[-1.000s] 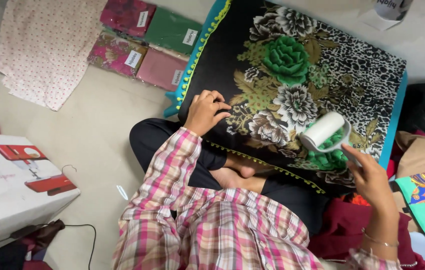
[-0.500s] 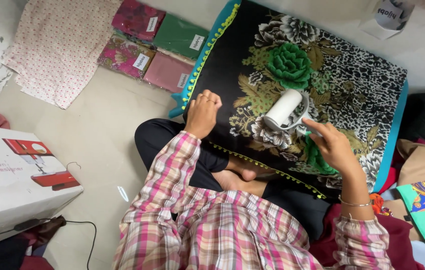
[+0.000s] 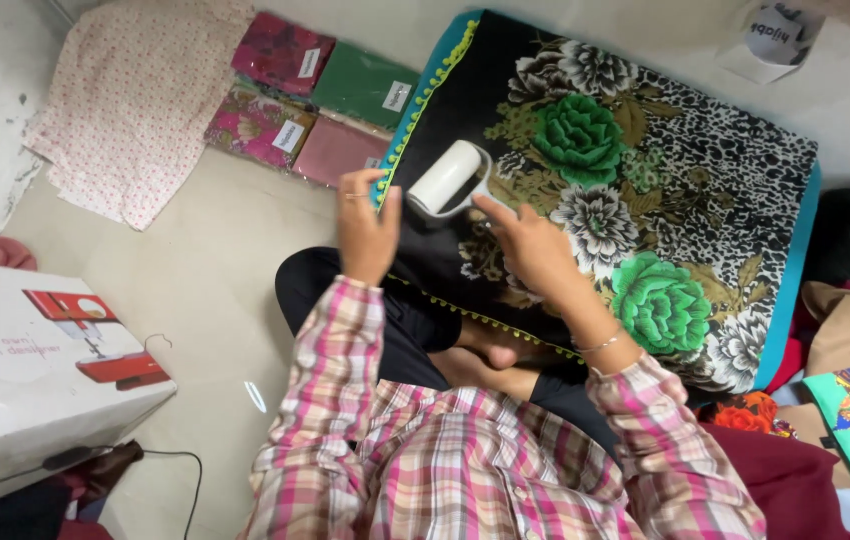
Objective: Cleaning a piece of patterned fabric with a lint roller and then folding it.
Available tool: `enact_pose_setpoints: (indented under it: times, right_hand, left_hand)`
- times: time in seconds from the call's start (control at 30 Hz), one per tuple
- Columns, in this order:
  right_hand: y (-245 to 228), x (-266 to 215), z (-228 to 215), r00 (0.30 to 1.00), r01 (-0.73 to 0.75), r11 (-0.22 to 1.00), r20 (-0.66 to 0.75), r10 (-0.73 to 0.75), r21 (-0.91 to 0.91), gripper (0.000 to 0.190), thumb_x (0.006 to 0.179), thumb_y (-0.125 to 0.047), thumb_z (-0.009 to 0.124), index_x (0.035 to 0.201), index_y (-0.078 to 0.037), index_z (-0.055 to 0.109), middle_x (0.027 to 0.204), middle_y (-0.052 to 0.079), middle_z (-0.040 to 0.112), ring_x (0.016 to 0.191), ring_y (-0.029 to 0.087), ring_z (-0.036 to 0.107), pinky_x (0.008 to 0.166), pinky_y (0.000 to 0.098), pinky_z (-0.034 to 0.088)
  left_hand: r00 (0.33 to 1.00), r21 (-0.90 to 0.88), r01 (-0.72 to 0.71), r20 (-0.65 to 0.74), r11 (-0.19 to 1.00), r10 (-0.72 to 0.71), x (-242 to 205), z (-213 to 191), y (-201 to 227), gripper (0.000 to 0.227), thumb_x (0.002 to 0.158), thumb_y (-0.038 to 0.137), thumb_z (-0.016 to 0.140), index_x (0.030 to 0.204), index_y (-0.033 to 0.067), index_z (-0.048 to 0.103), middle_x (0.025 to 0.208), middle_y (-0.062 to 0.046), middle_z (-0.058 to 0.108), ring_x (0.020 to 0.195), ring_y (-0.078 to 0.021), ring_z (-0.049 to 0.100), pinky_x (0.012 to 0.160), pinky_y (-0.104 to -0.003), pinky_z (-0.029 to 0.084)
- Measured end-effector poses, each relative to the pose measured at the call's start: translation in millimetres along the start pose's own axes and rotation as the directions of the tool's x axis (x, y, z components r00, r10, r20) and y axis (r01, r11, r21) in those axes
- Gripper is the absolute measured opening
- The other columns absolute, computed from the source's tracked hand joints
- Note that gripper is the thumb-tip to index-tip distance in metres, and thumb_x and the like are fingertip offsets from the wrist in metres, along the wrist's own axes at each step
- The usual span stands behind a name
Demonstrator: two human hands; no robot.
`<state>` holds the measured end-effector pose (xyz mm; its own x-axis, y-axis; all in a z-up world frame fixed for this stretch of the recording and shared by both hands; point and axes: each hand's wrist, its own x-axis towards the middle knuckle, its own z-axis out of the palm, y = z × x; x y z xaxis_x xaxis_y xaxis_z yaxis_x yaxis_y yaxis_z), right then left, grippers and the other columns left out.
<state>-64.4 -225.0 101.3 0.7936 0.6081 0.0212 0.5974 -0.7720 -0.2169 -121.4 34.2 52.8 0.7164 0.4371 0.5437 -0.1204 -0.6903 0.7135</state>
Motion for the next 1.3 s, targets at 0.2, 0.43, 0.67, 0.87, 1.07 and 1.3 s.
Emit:
enact_pose_setpoints:
  times: [0.2, 0.43, 0.67, 0.87, 1.07, 1.3]
  right_hand:
    - [0, -51, -4, 0.992, -0.044, 0.99, -0.125, 0.028, -0.134, 0.05, 0.105, -0.032, 0.045, 0.153, -0.046, 0.038, 0.097, 0.013, 0.057, 0.071, 0.044, 0.07, 0.06, 0.0571, 0.059]
    - [101, -126, -23, 0.888, -0.459, 0.88, -0.042, 0.458, -0.124, 0.057, 0.105, -0.028, 0.046, 0.158, -0.045, 0.034, 0.094, 0.019, 0.058, 0.072, 0.051, 0.069, 0.069, 0.0645, 0.059]
    - [288, -109, -28, 0.724, -0.683, 0.724, -0.226, 0.652, -0.097, 0.051, 0.111, -0.025, 0.044, 0.162, -0.031, 0.038, 0.098, 0.027, 0.063, 0.087, 0.057, 0.07, 0.072, 0.0668, 0.057]
    - [330, -102, -13, 0.602, -0.763, 0.639, -0.252, 0.758, 0.099, 0.052, 0.11, -0.025, 0.052, 0.16, -0.017, 0.04, 0.106, 0.04, 0.067, 0.095, 0.062, 0.068, 0.076, 0.0721, 0.055]
    - [245, -202, -26, 0.705, -0.676, 0.734, -0.231, 0.67, 0.065, 0.051, 0.11, -0.027, 0.046, 0.159, -0.015, 0.041, 0.105, 0.038, 0.068, 0.097, 0.061, 0.066, 0.084, 0.0701, 0.051]
    - [304, -266, -127, 0.586, -0.517, 0.848, -0.673, 0.451, 0.117, 0.043, 0.116, -0.008, 0.052, 0.153, 0.012, 0.042, 0.136, 0.044, 0.056, 0.112, 0.062, 0.055, 0.091, 0.0613, 0.039]
  left_hand:
    - [0.946, -0.015, -0.074, 0.317, 0.997, 0.075, -2, 75, 24, 0.041, 0.111, 0.036, 0.043, 0.145, 0.0138, 0.047, 0.144, -0.011, 0.051, 0.134, -0.0381, 0.048, 0.112, -0.053, 0.034]
    - [0.79, 0.443, -0.243, 0.606, 0.863, -0.089, -9, 83, 36, 0.074, 0.102, 0.059, 0.044, 0.162, 0.0161, 0.034, 0.172, -0.008, 0.024, 0.154, -0.0389, 0.025, 0.122, -0.067, 0.012]
    - [0.777, 0.428, -0.209, 0.619, 0.879, -0.116, -14, 93, 18, 0.074, 0.106, 0.064, 0.034, 0.166, 0.0217, 0.023, 0.175, -0.002, 0.01, 0.158, -0.0362, 0.012, 0.122, -0.065, 0.004]
    - [0.783, 0.435, -0.218, 0.612, 0.874, -0.109, -12, 94, 18, 0.074, 0.104, 0.066, 0.036, 0.165, 0.025, 0.025, 0.174, 0.0, 0.015, 0.157, -0.0348, 0.016, 0.122, -0.065, 0.007]
    - [0.765, 0.475, -0.219, 0.626, 0.852, -0.152, -13, 98, 13, 0.074, 0.103, 0.066, 0.034, 0.165, 0.0267, 0.023, 0.174, 0.002, 0.012, 0.157, -0.0342, 0.015, 0.122, -0.066, 0.009]
    - [0.792, 0.501, -0.26, 0.6, 0.826, -0.114, -7, 89, 31, 0.075, 0.102, 0.064, 0.035, 0.164, 0.0206, 0.027, 0.171, -0.001, 0.019, 0.155, -0.0327, 0.018, 0.12, -0.061, 0.016]
